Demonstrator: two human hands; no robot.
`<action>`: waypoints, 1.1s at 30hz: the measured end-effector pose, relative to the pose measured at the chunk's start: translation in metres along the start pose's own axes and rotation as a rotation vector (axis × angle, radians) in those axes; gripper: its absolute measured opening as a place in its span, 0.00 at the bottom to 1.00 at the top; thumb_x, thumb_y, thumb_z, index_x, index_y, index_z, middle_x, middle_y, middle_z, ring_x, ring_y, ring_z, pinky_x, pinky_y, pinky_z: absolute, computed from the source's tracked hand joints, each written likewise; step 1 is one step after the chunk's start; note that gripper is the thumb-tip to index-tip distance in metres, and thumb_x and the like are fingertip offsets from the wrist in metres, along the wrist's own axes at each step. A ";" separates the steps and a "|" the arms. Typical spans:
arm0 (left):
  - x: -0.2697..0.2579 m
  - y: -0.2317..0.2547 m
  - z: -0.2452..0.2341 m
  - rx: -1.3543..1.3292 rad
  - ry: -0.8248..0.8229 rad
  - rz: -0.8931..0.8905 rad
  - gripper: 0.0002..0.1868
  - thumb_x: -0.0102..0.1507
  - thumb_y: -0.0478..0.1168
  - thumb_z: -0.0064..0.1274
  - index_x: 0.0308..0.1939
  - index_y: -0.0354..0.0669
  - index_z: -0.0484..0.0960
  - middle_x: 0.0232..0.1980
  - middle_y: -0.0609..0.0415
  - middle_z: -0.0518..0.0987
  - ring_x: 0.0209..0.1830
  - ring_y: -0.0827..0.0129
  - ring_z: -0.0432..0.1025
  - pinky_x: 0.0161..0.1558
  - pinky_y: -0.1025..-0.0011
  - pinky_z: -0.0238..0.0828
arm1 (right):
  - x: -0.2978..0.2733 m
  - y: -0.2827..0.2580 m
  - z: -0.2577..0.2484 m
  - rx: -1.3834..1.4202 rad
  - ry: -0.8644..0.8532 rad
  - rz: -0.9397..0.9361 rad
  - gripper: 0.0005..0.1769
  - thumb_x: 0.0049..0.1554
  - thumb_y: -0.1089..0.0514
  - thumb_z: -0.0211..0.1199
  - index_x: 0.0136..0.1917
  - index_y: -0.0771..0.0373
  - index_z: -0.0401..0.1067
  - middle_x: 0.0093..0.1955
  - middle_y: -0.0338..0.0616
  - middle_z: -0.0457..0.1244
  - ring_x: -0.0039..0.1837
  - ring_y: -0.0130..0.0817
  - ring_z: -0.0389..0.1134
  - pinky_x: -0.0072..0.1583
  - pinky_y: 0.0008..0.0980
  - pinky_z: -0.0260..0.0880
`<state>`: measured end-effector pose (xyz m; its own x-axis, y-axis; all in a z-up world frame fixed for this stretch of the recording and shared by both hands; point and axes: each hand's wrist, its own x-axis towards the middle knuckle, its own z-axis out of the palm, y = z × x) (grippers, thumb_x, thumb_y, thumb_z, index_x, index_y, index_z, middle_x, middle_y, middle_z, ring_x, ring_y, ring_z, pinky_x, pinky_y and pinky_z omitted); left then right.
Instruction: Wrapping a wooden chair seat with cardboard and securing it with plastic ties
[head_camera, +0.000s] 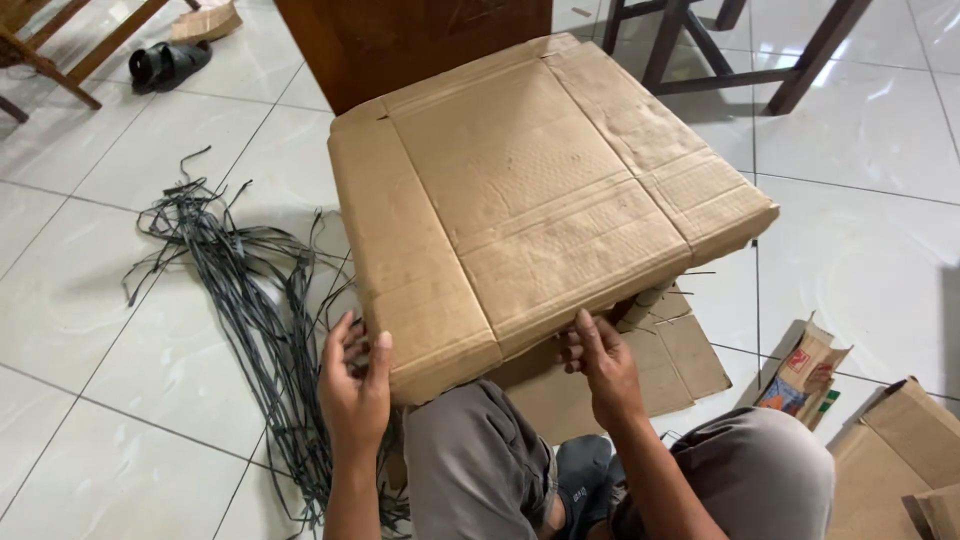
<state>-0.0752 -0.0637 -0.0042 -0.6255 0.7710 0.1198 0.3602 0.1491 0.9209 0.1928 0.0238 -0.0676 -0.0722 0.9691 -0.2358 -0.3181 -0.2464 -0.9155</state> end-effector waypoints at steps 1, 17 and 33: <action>0.003 0.002 0.002 0.001 0.005 -0.007 0.35 0.63 0.50 0.54 0.69 0.34 0.69 0.59 0.39 0.78 0.50 0.56 0.76 0.46 0.64 0.77 | 0.003 0.002 -0.003 -0.004 -0.005 0.006 0.20 0.65 0.46 0.57 0.45 0.66 0.72 0.38 0.42 0.62 0.36 0.29 0.63 0.40 0.29 0.62; 0.002 0.026 -0.012 -0.517 0.039 -0.093 0.41 0.58 0.34 0.61 0.74 0.34 0.62 0.64 0.27 0.69 0.61 0.38 0.70 0.62 0.41 0.64 | -0.019 -0.013 0.004 0.037 0.082 -0.117 0.18 0.67 0.47 0.56 0.40 0.59 0.63 0.32 0.36 0.51 0.34 0.27 0.53 0.39 0.28 0.60; 0.038 -0.012 0.003 0.033 0.123 0.153 0.32 0.60 0.40 0.62 0.68 0.42 0.73 0.70 0.37 0.64 0.74 0.36 0.58 0.65 0.47 0.65 | 0.002 -0.030 0.016 -0.257 0.095 -0.151 0.29 0.70 0.46 0.58 0.31 0.63 0.67 0.23 0.40 0.52 0.28 0.30 0.56 0.33 0.28 0.58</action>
<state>-0.1017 -0.0342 -0.0112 -0.6409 0.7049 0.3038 0.4790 0.0581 0.8759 0.1872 0.0336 -0.0356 0.0505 0.9927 -0.1091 -0.0683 -0.1056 -0.9921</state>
